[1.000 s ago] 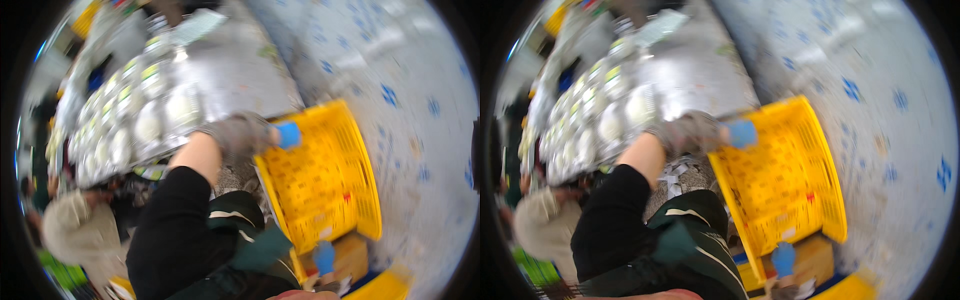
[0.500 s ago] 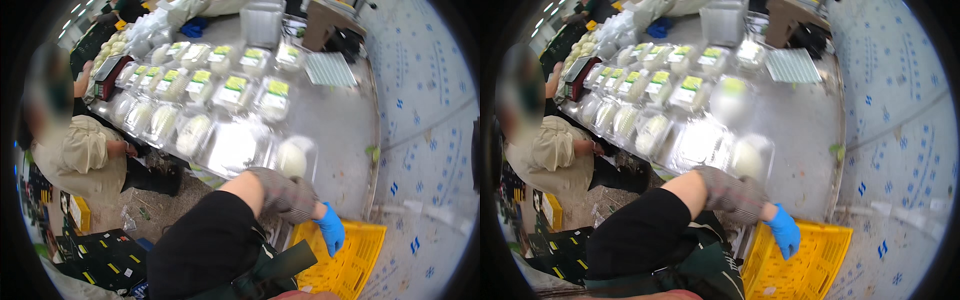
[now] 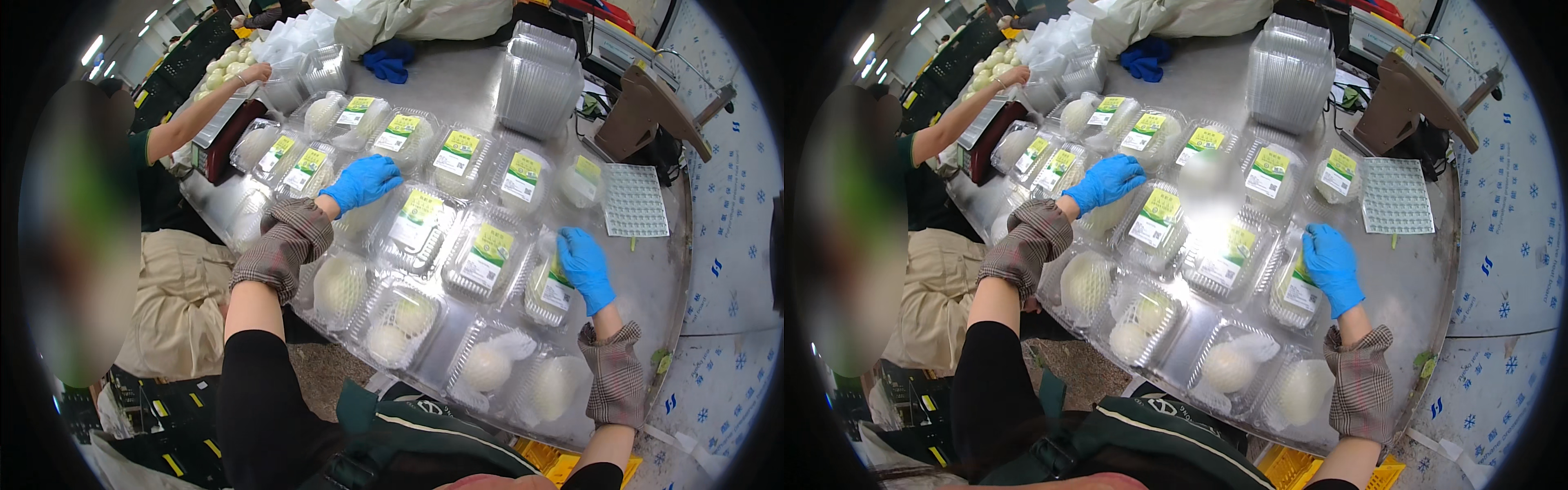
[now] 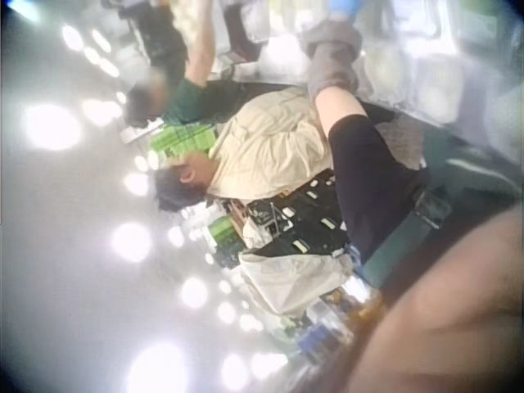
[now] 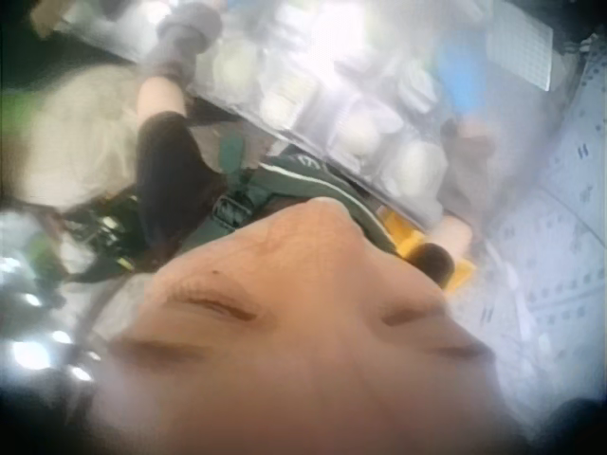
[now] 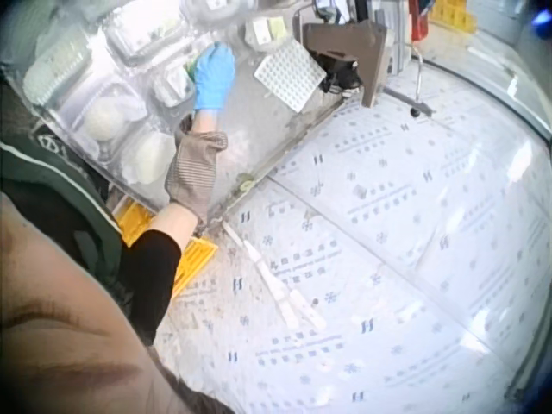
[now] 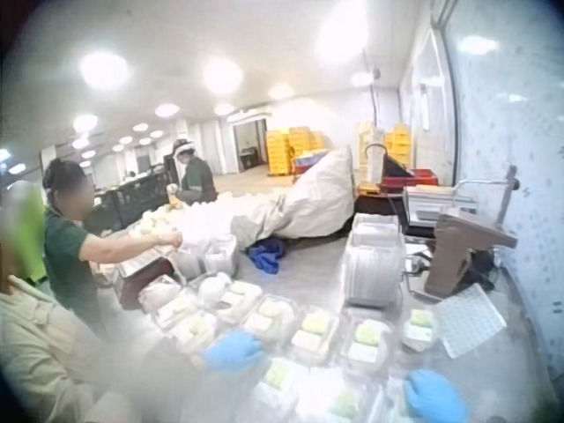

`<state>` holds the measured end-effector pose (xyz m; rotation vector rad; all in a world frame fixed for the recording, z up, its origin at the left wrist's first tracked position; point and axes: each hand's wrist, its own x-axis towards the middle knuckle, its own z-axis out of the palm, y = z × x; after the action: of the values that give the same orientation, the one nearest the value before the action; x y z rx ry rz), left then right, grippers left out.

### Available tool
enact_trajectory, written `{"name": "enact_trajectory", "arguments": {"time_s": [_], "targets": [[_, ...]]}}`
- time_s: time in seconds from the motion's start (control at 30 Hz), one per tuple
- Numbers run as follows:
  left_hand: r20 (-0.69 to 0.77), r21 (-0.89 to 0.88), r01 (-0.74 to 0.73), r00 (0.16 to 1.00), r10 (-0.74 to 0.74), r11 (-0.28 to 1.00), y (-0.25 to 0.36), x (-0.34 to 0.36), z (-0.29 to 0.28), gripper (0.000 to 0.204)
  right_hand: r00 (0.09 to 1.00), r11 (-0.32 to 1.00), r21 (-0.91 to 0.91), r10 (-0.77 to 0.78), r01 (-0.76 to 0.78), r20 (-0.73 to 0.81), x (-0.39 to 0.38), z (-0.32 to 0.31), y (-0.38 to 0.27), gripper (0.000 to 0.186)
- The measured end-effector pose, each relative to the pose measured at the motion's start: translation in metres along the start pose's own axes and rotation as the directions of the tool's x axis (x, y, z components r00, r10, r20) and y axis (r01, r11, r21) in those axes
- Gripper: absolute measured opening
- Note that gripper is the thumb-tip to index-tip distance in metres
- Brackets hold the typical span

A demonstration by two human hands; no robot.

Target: The person places round white fruits into clear plastic clamshell containers on a stainless steel table. They apply green and white labels to the containers and then transfer the finished packages into yellow plastic crates. The person wears blue gloves and a green apron while working in a commercial packing area.

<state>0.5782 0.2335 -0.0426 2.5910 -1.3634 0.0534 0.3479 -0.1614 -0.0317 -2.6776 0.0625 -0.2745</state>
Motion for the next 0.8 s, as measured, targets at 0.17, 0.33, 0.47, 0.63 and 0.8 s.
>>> {"name": "enact_trajectory", "arguments": {"time_s": [0.17, 0.33, 0.47, 0.63, 0.8], "targets": [[-0.06, -0.048, -0.103, 0.993, 0.1, 0.994, -0.021, 0.019, 0.002, 0.026, 0.996, 0.994, -0.112, 0.006, 0.004, 0.09, 0.026, 0.022, -0.006, 0.027], [0.18, -0.211, 0.096, 0.982, -0.058, 0.973, -0.006, 0.041, 0.004, 0.034, 0.891, 0.943, 0.1, 0.26, -0.317, 0.372, 0.044, 0.026, -0.012, 0.046], [0.457, -0.362, 0.102, 0.886, 0.081, 0.927, -0.045, 0.05, 0.016, 0.037, 0.81, 0.916, 0.142, 0.248, -0.374, 0.532, 0.069, 0.034, -0.004, 0.047], [0.704, -0.424, 0.391, 0.71, 0.026, 0.817, -0.045, 0.069, 0.023, 0.038, 0.777, 0.769, 0.414, 0.164, -0.487, 0.608, 0.054, 0.054, 0.021, 0.037], [0.783, -0.348, 0.439, 0.622, -0.001, 0.829, -0.054, 0.065, 0.023, 0.038, 0.701, 0.559, 0.517, 0.175, -0.649, 0.691, 0.05, 0.064, 0.007, 0.028]]}}
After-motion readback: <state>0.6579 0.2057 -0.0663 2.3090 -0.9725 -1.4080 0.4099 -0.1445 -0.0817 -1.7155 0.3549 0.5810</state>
